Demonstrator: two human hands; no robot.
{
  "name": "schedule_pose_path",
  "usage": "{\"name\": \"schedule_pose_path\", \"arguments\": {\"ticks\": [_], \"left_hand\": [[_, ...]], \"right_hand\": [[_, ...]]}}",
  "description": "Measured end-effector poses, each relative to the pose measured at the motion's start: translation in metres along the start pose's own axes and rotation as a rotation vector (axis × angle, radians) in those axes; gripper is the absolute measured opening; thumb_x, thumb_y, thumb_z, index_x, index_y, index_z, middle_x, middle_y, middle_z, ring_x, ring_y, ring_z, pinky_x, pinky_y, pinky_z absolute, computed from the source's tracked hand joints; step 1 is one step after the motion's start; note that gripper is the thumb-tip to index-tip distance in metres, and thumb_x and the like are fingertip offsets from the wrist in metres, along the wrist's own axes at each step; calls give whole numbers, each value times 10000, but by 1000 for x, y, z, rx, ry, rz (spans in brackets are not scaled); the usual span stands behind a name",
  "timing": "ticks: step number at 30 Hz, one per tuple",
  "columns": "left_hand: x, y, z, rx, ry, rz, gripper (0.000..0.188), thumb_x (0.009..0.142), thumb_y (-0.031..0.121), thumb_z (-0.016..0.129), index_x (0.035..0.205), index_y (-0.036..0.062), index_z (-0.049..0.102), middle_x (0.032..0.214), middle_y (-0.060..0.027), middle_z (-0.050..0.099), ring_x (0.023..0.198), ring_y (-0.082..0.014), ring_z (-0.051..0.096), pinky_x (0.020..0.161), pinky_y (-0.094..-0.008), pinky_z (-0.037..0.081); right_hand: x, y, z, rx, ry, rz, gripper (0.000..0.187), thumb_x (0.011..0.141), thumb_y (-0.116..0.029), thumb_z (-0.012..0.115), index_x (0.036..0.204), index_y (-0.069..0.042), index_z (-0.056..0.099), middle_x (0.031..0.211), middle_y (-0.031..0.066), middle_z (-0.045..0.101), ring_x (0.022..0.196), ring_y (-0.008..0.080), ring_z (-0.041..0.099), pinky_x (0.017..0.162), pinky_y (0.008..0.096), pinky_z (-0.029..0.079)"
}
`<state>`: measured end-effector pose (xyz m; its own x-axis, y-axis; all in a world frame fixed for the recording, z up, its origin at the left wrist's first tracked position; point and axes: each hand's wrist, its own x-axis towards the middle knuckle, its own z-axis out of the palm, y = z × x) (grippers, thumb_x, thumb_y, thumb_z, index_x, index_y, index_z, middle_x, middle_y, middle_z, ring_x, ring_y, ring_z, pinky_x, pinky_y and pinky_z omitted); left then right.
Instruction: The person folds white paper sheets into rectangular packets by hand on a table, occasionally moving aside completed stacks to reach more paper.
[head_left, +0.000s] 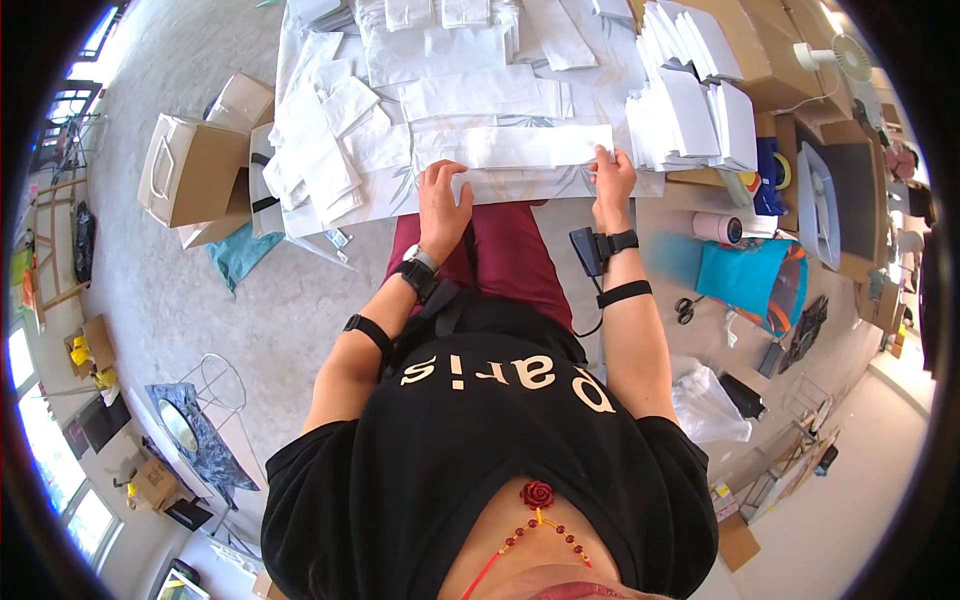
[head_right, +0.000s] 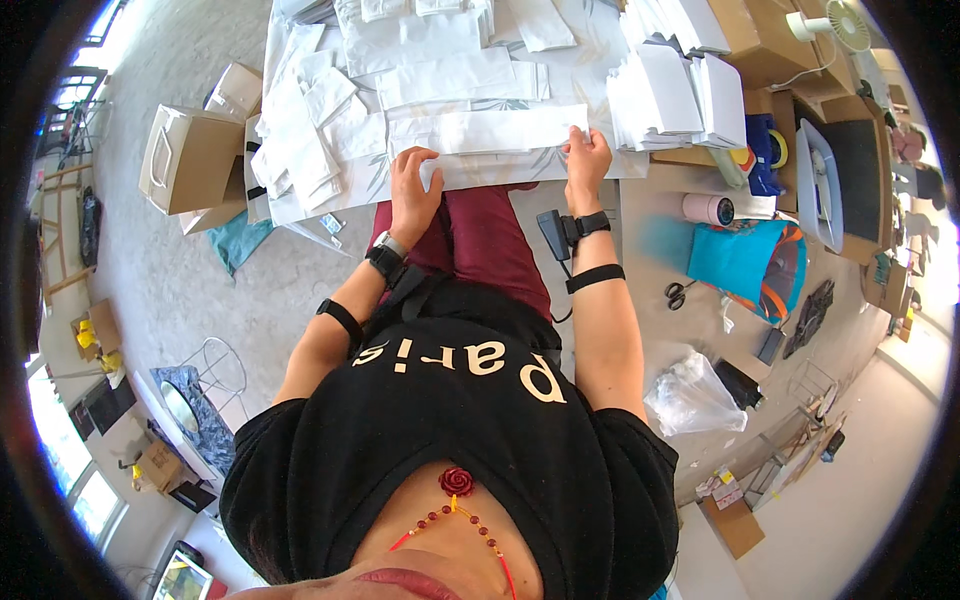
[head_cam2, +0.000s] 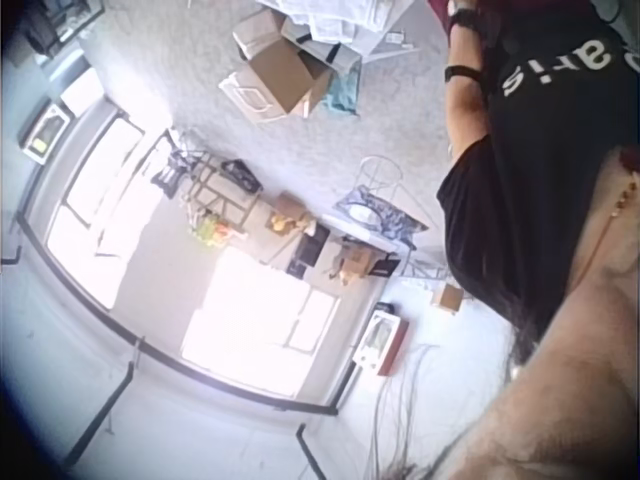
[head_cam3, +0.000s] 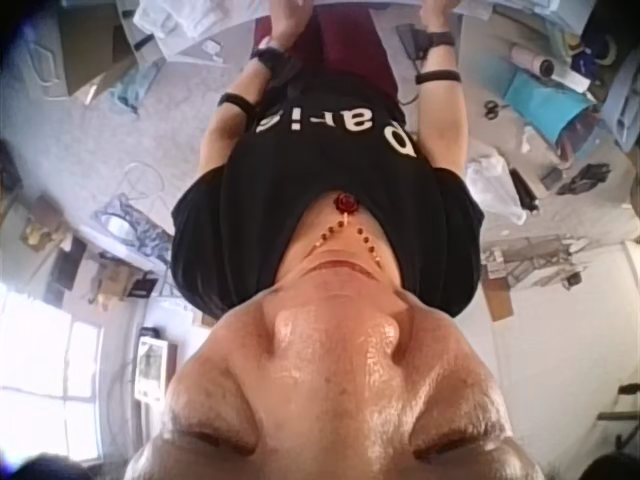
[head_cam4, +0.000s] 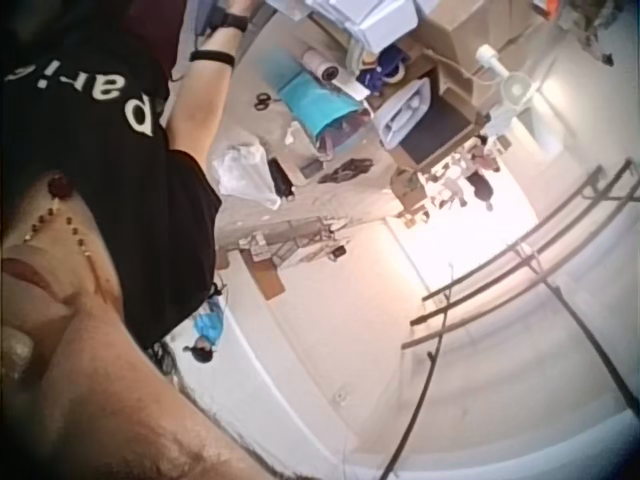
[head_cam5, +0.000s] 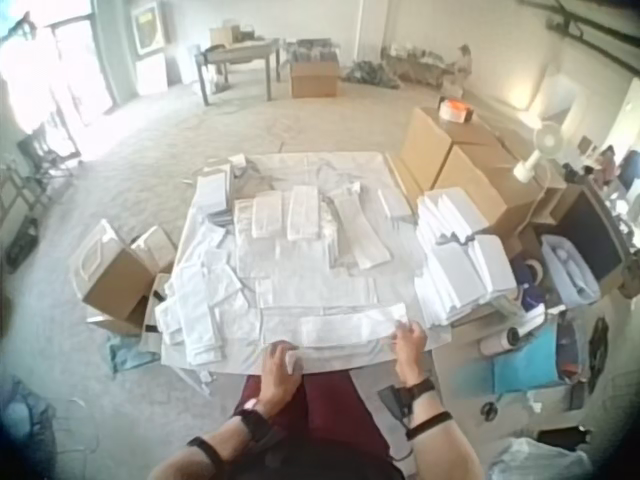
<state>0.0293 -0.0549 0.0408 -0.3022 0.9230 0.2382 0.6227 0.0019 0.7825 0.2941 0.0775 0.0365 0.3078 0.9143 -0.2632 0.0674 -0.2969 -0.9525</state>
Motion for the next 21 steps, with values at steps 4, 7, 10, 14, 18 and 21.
{"name": "schedule_pose_path", "arguments": {"ticks": [4,7,10,14,18,21], "left_hand": [[3,2,6,13,-60,25,295,854,6,697,1142,39,641,1239,-158,606,1172,-389,554,1018,-466,457],[7,6,8,62,-84,102,303,846,1,693,1146,33,655,1258,-160,611,1169,-389,560,1017,-474,465],[8,6,13,73,-96,142,326,839,-2,688,1163,30,658,1284,-165,606,1163,-393,563,1017,-478,470],[9,8,18,81,-119,144,345,841,4,688,1184,27,659,1313,-168,599,1180,-398,562,1031,-477,470],[10,9,20,100,-130,136,357,852,10,694,1207,26,661,1338,-166,597,1198,-392,564,1046,-473,471],[11,8,21,118,-129,151,389,827,9,707,1210,27,642,1330,-163,583,1201,-387,547,1036,-490,457]], "right_hand": [[13,22,-7,-61,19,-57,214,957,-186,742,982,20,688,756,-4,634,664,69,523,586,271,404],[13,26,-8,-82,38,-60,226,953,-192,743,974,26,686,751,-6,619,667,75,511,597,277,403],[15,30,-9,-86,53,-51,232,952,-203,732,965,23,680,742,0,607,662,84,506,601,284,404],[17,32,-12,-115,47,-74,241,953,-219,714,943,17,668,725,9,594,652,96,503,597,299,401],[18,34,-13,-118,59,-87,242,950,-220,705,927,17,661,721,15,592,649,106,506,599,310,403],[21,39,-14,-143,70,-93,253,943,-229,707,937,21,669,729,30,607,656,122,526,614,319,422]]}}
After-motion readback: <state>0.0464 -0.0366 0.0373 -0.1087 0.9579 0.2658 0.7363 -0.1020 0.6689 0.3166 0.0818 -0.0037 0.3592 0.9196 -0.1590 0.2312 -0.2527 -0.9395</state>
